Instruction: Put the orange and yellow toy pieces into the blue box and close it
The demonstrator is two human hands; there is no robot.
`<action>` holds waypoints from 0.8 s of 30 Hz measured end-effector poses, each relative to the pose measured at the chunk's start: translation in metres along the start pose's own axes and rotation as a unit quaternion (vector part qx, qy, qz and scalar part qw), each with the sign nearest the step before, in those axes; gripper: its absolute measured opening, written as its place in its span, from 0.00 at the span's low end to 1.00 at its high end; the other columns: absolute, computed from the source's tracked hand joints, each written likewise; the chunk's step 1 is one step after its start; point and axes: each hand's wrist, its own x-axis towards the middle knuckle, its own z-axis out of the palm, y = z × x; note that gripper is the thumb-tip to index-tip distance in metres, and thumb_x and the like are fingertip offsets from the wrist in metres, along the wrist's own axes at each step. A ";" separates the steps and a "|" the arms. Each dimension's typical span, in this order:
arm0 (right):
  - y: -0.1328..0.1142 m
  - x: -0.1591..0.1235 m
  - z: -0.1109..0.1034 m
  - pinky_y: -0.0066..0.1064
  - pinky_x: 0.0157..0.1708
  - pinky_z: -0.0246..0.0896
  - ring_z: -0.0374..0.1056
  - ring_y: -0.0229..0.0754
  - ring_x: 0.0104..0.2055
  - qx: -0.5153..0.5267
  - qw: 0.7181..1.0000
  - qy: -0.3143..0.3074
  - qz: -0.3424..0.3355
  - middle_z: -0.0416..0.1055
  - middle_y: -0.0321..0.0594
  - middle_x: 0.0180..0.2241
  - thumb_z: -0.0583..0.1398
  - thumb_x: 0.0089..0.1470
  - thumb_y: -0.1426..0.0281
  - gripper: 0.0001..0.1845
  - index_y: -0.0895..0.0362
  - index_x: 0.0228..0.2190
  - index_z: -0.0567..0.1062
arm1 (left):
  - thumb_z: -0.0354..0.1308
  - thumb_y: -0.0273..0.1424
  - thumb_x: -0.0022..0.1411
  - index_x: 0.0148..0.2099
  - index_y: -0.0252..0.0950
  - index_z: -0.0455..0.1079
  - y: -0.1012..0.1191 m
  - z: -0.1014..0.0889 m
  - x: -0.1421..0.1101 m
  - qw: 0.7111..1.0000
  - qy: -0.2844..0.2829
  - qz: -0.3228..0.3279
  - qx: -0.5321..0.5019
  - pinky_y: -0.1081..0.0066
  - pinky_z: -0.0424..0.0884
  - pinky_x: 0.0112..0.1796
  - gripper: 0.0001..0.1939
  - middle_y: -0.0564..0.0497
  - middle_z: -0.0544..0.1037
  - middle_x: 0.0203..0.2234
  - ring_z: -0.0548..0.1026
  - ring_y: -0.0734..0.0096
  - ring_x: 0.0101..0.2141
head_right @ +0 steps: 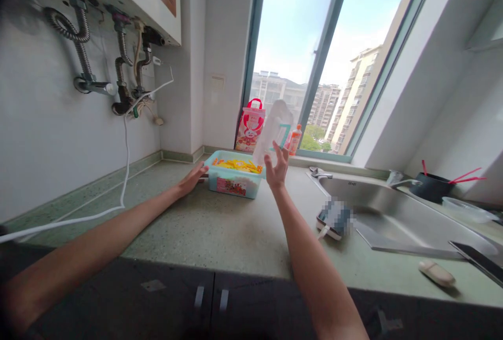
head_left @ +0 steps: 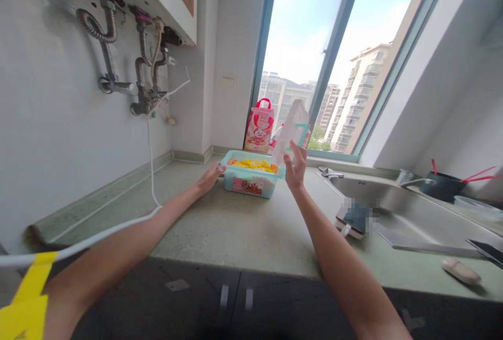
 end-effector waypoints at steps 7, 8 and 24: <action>-0.033 0.013 0.007 0.42 0.55 0.66 0.75 0.50 0.48 0.084 0.957 -0.279 0.010 0.80 0.41 0.42 0.61 0.58 0.63 0.12 0.52 0.33 0.85 | 0.42 0.74 0.58 0.61 0.38 0.69 -0.001 -0.002 -0.001 0.997 0.003 -0.025 -0.068 0.58 0.70 0.49 0.49 0.39 0.75 0.59 0.75 0.48 0.55; -0.032 0.013 0.006 0.42 0.56 0.65 0.76 0.50 0.49 0.073 0.946 -0.314 0.021 0.81 0.41 0.45 0.62 0.56 0.66 0.10 0.51 0.33 0.86 | 0.42 0.75 0.57 0.60 0.39 0.70 0.000 -0.003 -0.001 0.997 0.001 -0.024 -0.077 0.58 0.71 0.48 0.50 0.40 0.75 0.59 0.75 0.49 0.55; 0.003 0.056 0.044 0.36 0.42 0.67 0.76 0.55 0.47 0.147 0.844 -0.484 0.179 0.84 0.47 0.41 0.70 0.44 0.50 0.21 0.56 0.25 0.87 | 0.47 0.73 0.57 0.56 0.37 0.73 0.002 -0.003 0.001 0.997 0.035 -0.012 -0.065 0.61 0.74 0.44 0.48 0.40 0.80 0.52 0.80 0.51 0.49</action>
